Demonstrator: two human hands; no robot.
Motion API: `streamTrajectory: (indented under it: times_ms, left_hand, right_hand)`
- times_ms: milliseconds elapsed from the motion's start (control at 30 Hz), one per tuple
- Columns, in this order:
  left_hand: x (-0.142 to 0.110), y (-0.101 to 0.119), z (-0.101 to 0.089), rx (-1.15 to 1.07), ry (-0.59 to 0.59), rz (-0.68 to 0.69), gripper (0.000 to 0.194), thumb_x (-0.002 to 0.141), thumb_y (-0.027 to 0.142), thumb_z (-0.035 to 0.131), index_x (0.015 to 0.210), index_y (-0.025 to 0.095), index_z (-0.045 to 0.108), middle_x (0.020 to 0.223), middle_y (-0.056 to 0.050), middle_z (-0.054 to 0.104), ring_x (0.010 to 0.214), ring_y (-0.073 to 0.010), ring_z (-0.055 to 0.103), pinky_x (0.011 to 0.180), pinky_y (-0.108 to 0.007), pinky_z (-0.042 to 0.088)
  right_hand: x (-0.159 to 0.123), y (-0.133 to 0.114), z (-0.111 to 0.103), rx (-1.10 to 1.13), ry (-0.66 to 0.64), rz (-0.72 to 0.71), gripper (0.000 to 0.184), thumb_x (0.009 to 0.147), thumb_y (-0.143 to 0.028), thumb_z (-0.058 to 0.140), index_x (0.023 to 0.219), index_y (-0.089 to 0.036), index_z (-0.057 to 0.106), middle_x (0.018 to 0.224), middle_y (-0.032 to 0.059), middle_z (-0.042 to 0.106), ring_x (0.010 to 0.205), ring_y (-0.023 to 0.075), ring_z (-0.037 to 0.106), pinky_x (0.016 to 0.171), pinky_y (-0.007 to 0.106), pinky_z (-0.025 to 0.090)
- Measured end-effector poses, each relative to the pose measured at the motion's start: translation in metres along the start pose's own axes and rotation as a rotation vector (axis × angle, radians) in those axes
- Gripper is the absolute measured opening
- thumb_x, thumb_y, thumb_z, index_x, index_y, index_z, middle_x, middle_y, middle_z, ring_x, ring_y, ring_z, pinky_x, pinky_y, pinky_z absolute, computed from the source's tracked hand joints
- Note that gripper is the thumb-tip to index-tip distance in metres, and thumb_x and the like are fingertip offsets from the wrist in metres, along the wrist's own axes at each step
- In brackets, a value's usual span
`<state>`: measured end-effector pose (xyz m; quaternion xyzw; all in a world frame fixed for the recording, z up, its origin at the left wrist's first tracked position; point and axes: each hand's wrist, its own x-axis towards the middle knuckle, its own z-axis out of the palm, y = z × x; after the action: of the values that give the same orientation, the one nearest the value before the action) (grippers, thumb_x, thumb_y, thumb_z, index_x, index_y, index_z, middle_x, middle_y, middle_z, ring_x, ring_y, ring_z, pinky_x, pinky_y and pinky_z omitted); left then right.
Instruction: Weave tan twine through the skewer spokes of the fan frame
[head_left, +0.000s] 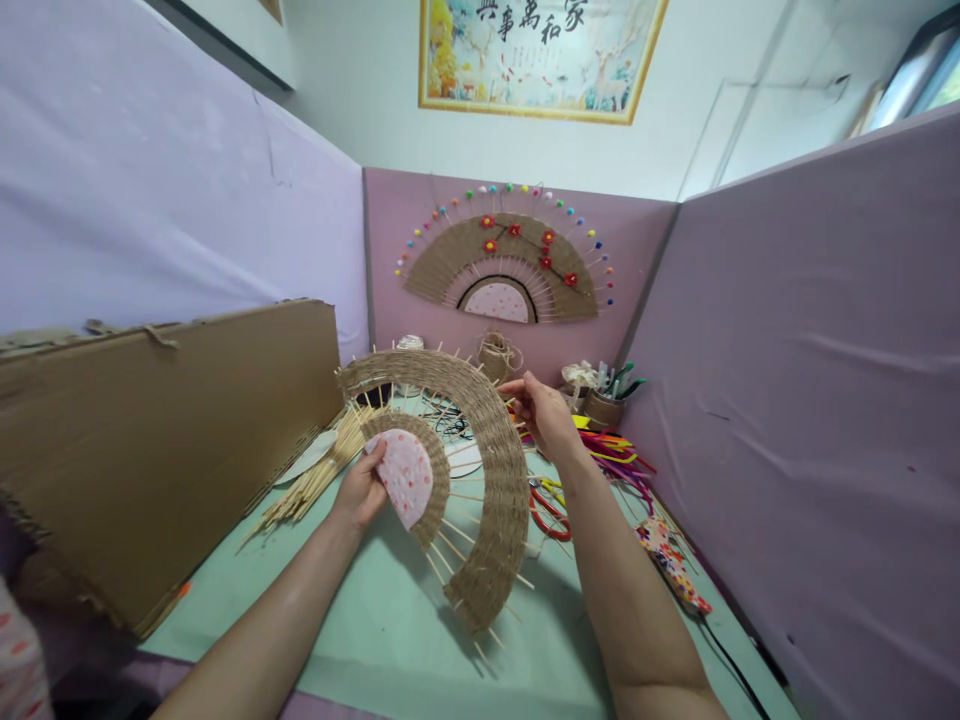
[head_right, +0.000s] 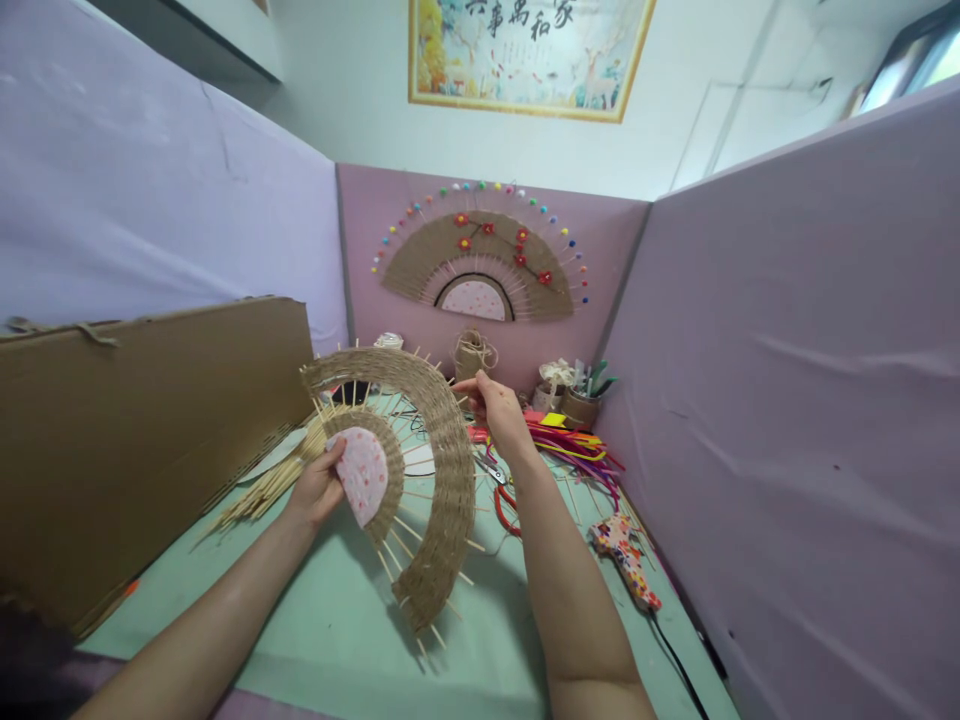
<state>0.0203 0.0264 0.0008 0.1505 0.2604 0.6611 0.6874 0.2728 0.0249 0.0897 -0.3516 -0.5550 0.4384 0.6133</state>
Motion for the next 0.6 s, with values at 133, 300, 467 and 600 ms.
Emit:
streamTrajectory:
  times_ms: [133,300,467,600]
  left_hand:
    - [0.002,0.000,-0.002,-0.012,-0.002,0.012,0.020,0.086,0.005,0.045,0.087,0.010,0.064,0.073,-0.008,0.072,0.065,-0.0150,0.069,0.073,-0.029,0.056]
    - [0.005,-0.001,-0.004,0.000,0.007,0.034,0.019,0.086,0.004,0.044,0.085,0.009,0.063,0.074,-0.009,0.072,0.068,-0.0151,0.069,0.072,-0.028,0.056]
    - [0.004,-0.002,-0.001,0.000,0.026,0.065,0.019,0.085,0.004,0.045,0.084,0.009,0.064,0.073,-0.008,0.071,0.067,-0.0145,0.068,0.073,-0.027,0.056]
    - [0.006,-0.002,-0.003,-0.012,0.032,0.071,0.020,0.085,0.003,0.046,0.088,0.009,0.064,0.073,-0.008,0.071,0.066,-0.0145,0.068,0.073,-0.028,0.056]
  right_hand:
    - [-0.001,-0.004,0.000,-0.009,-0.024,0.039,0.045,0.073,-0.060,0.055,0.077,-0.017,0.070,0.055,-0.0021,0.044,0.046,0.0070,0.034,0.043,0.021,0.025]
    - [-0.003,-0.008,0.000,-0.113,-0.018,0.048,0.051,0.071,-0.062,0.055,0.082,-0.015,0.071,0.059,-0.0012,0.048,0.047,0.0061,0.034,0.043,0.020,0.024]
    - [-0.003,-0.010,-0.005,-0.196,-0.033,0.073,0.054,0.070,-0.062,0.055,0.083,-0.012,0.071,0.059,-0.0001,0.052,0.047,0.0063,0.034,0.043,0.022,0.020]
    - [-0.005,-0.011,-0.009,-0.277,-0.026,0.071,0.056,0.072,-0.061,0.053,0.088,-0.010,0.071,0.061,0.0011,0.058,0.042,0.0051,0.029,0.042,0.023,0.018]
